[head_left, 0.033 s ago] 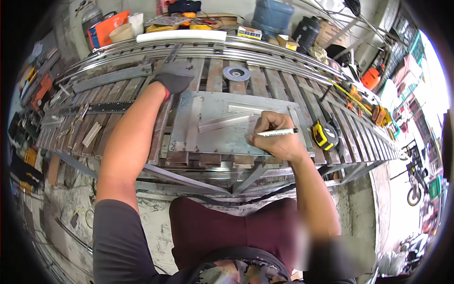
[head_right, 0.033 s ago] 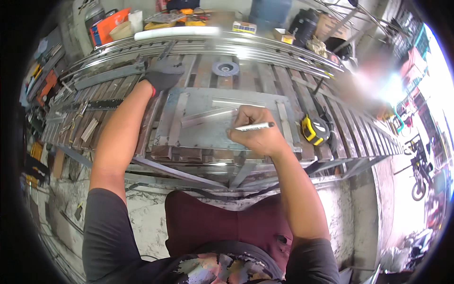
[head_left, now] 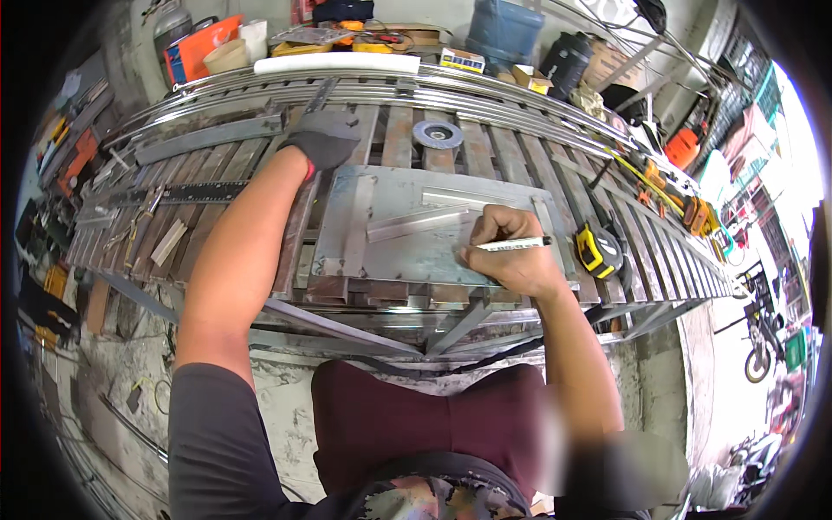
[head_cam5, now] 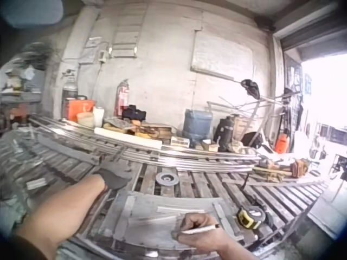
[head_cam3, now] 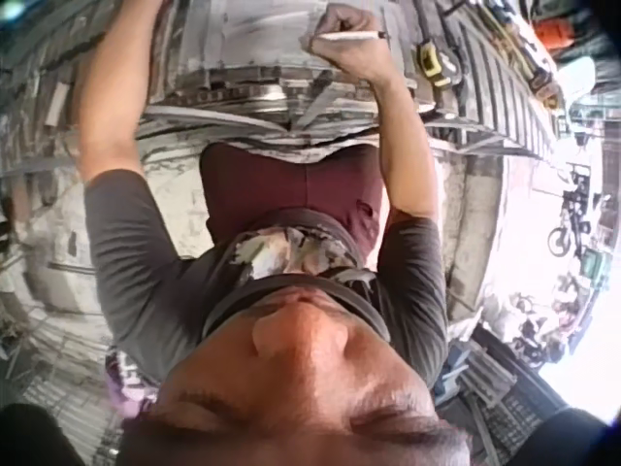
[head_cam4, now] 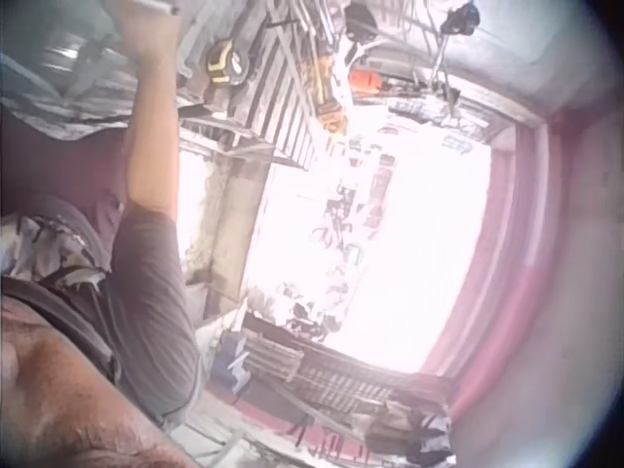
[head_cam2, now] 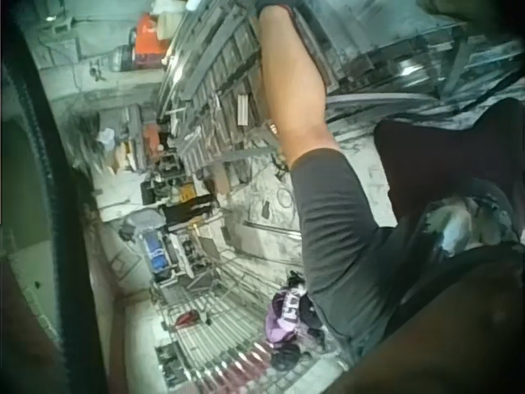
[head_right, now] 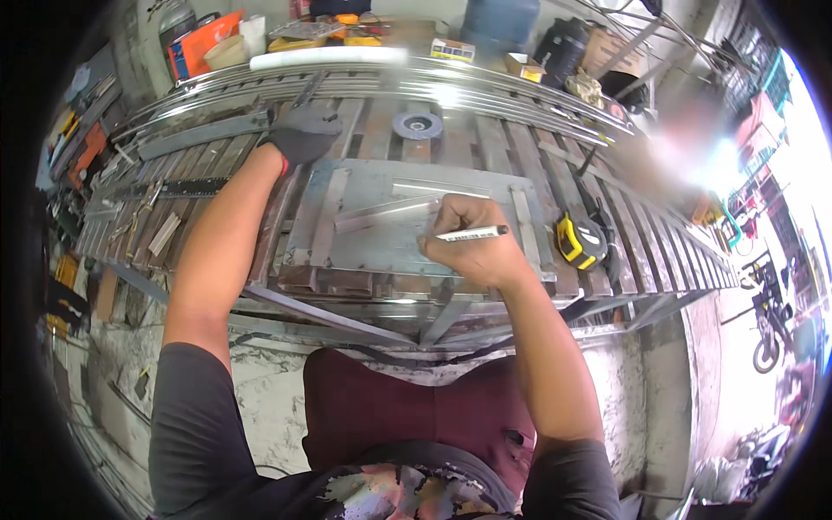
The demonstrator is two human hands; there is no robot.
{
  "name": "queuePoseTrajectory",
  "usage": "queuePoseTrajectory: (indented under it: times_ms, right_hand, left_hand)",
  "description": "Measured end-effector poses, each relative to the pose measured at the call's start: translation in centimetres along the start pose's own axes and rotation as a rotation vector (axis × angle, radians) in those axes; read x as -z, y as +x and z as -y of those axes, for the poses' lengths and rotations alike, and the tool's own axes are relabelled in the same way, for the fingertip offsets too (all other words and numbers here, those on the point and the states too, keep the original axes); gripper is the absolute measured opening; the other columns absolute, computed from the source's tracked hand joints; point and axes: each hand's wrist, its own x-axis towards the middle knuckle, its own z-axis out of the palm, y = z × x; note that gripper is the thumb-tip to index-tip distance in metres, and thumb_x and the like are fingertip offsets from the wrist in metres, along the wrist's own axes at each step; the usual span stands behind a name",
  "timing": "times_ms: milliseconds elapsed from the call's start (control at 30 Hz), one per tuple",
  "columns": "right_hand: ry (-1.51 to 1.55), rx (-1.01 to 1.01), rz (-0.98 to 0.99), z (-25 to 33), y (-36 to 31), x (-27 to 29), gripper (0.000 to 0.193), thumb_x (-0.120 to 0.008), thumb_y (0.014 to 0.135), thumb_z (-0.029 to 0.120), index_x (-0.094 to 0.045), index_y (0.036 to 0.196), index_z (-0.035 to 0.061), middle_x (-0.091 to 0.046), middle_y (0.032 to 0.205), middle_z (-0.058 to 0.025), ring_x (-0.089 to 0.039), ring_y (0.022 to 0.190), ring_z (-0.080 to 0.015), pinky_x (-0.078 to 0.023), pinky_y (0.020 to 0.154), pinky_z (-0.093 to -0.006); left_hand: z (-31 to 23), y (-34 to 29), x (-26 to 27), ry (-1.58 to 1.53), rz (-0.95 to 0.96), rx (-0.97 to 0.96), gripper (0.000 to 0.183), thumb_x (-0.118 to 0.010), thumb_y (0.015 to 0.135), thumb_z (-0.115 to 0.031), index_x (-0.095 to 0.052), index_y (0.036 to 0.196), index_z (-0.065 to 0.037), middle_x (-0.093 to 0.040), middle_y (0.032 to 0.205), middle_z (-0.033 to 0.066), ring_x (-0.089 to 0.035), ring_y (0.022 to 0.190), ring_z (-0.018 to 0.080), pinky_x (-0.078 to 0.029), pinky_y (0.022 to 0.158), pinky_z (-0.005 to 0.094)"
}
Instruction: The person marks measurements on a metal plate using a square ruler and a marker.
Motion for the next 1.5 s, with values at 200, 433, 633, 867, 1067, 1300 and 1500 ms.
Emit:
queuePoseTrajectory:
  times_ms: [200,433,633,867,1067,1300,1500]
  right_hand:
    - [0.048,-0.02,-0.001,0.2,0.4,-0.5,0.033,-0.082,0.082,-0.005,-0.054,0.069,0.006,-0.062,0.072,0.0003,-0.054,0.069,-0.0059,-0.046,0.062,-0.0264]
    - [0.008,0.028,-0.019,0.1,0.4,-0.8,0.032,-0.082,0.083,-0.001,-0.054,0.069,0.0043,-0.06,0.068,0.0008,-0.051,0.068,-0.0052,-0.045,0.06,-0.0274]
    - [-0.001,0.04,0.007,-0.3,0.3,-0.5,0.031,-0.082,0.083,-0.001,-0.055,0.07,0.0033,-0.059,0.068,0.0006,-0.05,0.067,-0.0053,-0.045,0.06,-0.0276]
    - [0.074,0.061,-0.004,0.0,0.6,-0.4,0.031,-0.083,0.082,0.0,-0.056,0.068,0.0047,-0.064,0.069,-0.0014,-0.056,0.067,-0.0069,-0.047,0.06,-0.0285]
    - [-0.001,0.03,-0.148,-0.4,0.7,0.2,0.03,-0.084,0.081,0.0,-0.058,0.068,0.0046,-0.065,0.07,-0.0013,-0.058,0.068,-0.0075,-0.048,0.06,-0.0282]
    - [-0.026,0.02,0.012,-0.2,0.6,0.6,0.029,-0.084,0.081,0.001,-0.059,0.068,0.0038,-0.065,0.069,-0.0007,-0.056,0.069,-0.0052,-0.048,0.06,-0.0274]
    - [-0.028,0.032,0.015,0.0,0.6,0.2,0.028,-0.084,0.081,-0.003,-0.059,0.069,0.0037,-0.065,0.071,-0.0011,-0.057,0.069,-0.0058,-0.047,0.061,-0.027]
  left_hand:
    - [-1.4,0.1,1.5,0.082,0.144,-0.058,0.02,-0.057,0.09,-0.014,-0.075,0.093,-0.007,-0.074,0.101,0.0171,-0.074,0.092,0.0366,-0.058,0.078,0.0498]
    - [-0.9,-0.1,0.6,0.085,0.06,-0.1,0.019,-0.059,0.089,-0.016,-0.075,0.094,-0.008,-0.074,0.102,0.0151,-0.074,0.093,0.0343,-0.059,0.08,0.047]
    - [-0.6,0.1,0.4,0.038,0.065,-0.089,0.018,-0.059,0.089,-0.017,-0.074,0.094,-0.009,-0.073,0.101,0.0143,-0.074,0.095,0.0344,-0.059,0.081,0.0465]
    - [-0.8,-0.4,1.5,0.066,0.106,-0.092,0.02,-0.058,0.091,-0.018,-0.075,0.094,-0.008,-0.074,0.101,0.0143,-0.074,0.095,0.0355,-0.059,0.081,0.0474]
    - [-1.4,-0.2,2.2,0.036,0.168,-0.041,0.02,-0.057,0.092,-0.018,-0.075,0.097,-0.009,-0.073,0.106,0.014,-0.074,0.098,0.0343,-0.058,0.081,0.0486]
    - [-1.9,-0.2,3.2,0.036,0.178,-0.067,0.026,-0.056,0.094,-0.015,-0.079,0.102,-0.008,-0.077,0.111,0.0179,-0.075,0.103,0.0358,-0.06,0.087,0.0466]
    - [-1.3,-0.2,2.6,0.059,0.184,-0.114,0.026,-0.055,0.094,-0.015,-0.078,0.103,-0.008,-0.077,0.111,0.0175,-0.075,0.103,0.036,-0.06,0.088,0.0463]
